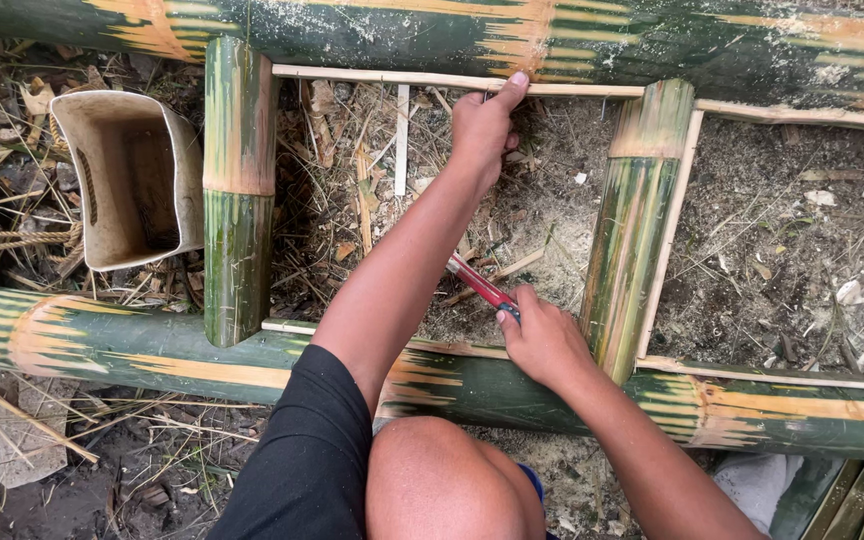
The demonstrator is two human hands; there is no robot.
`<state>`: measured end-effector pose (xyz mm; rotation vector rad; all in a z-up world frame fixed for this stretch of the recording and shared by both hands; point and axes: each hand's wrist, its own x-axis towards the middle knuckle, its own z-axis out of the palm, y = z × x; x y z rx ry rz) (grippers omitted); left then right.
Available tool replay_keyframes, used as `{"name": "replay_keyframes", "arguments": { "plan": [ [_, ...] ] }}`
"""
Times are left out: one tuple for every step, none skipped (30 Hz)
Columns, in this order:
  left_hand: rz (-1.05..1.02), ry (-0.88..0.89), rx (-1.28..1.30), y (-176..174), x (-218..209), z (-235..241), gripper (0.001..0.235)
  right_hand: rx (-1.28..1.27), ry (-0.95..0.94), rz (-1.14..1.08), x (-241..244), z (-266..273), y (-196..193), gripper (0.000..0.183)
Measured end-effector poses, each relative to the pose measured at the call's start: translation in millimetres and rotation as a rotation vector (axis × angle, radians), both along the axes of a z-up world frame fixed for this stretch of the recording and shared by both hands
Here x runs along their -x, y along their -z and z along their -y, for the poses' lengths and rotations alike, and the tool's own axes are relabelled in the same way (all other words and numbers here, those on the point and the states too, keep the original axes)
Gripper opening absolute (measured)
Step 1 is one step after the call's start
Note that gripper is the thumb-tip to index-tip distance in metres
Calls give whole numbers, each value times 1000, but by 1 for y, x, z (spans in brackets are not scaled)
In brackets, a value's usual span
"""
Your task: The person assembles a bamboo structure by sawing bamboo poles and hammering nails to join them. They use a hand saw to cut the bamboo and a hammer to drive nails into the joints, securing the pieces together.
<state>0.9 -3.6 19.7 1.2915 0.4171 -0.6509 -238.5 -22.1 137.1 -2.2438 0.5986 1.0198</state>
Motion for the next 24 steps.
{"name": "replay_keyframes", "arguments": {
  "plan": [
    [12, 9, -9, 2, 0, -1, 32, 0, -4, 29, 2, 0, 1, 36],
    [25, -4, -19, 3, 0, 0, 32, 3, -4, 60, 4, 0, 2, 36],
    [38, -17, -29, 5, -1, -1, 33, 6, -4, 90, 7, 2, 4, 37],
    [46, -21, -30, 6, -2, 2, 34, -22, 30, 100, 11, 6, 7, 37],
    [54, -14, -46, 8, -4, 2, 35, -50, 63, 111, 15, 11, 12, 37],
    [60, -6, -63, 10, -5, 2, 36, -79, 97, 121, 22, 16, 16, 37],
    [66, 1, -80, 12, -6, 2, 38, -110, 141, 114, 28, 22, 20, 36],
    [68, 1, -98, 13, -5, 1, 38, -145, 183, 107, 36, 26, 24, 35],
    [70, 2, -115, 14, -4, 0, 39, -180, 227, 101, 44, 30, 26, 34],
    [75, -1, -131, 14, -5, 0, 39, -221, 294, 165, 50, 36, 28, 31],
    [68, 8, -142, 14, -5, -1, 39, -261, 361, 231, 56, 42, 28, 30],
    [64, 9, -149, 13, -6, 0, 38, -297, 418, 301, 58, 50, 27, 31],
    [61, 10, -156, 13, -8, 1, 37, -329, 535, 292, 59, 58, 25, 30],
    [74, 16, -172, 13, -7, -1, 43, -364, 651, 274, 60, 65, 22, 30],
    [87, 22, -188, 14, -7, -1, 48, -397, 768, 255, 60, 71, 18, 30],
    [105, 25, -208, 14, -6, -1, 54, -392, 780, 363, 58, 77, 13, 30],
    [73, 20, -225, 14, -5, 2, 62, -387, 791, 470, 54, 82, 7, 30],
    [44, 16, -245, 14, -7, 2, 71, -386, 801, 580, 45, 86, 4, 30],
    [14, 11, -266, 13, -8, 3, 81, -430, 824, 695, 35, 88, 0, 31],
    [8, 10, -264, 12, -8, 4, 82, -473, 846, 811, 26, 90, -2, 31],
    [2, 10, -263, 12, -8, 4, 84, -516, 867, 927, 15, 91, -3, 32],
    [-3, 9, -261, 11, -8, 4, 86, -457, 848, 925, 7, 91, -4, 34],
    [2, 13, -262, 10, -7, 4, 84, -397, 830, 921, -1, 90, -4, 36],
    [8, 17, -262, 9, -7, 3, 83, -338, 811, 917, -6, 88, -5, 38]
  ]
}}
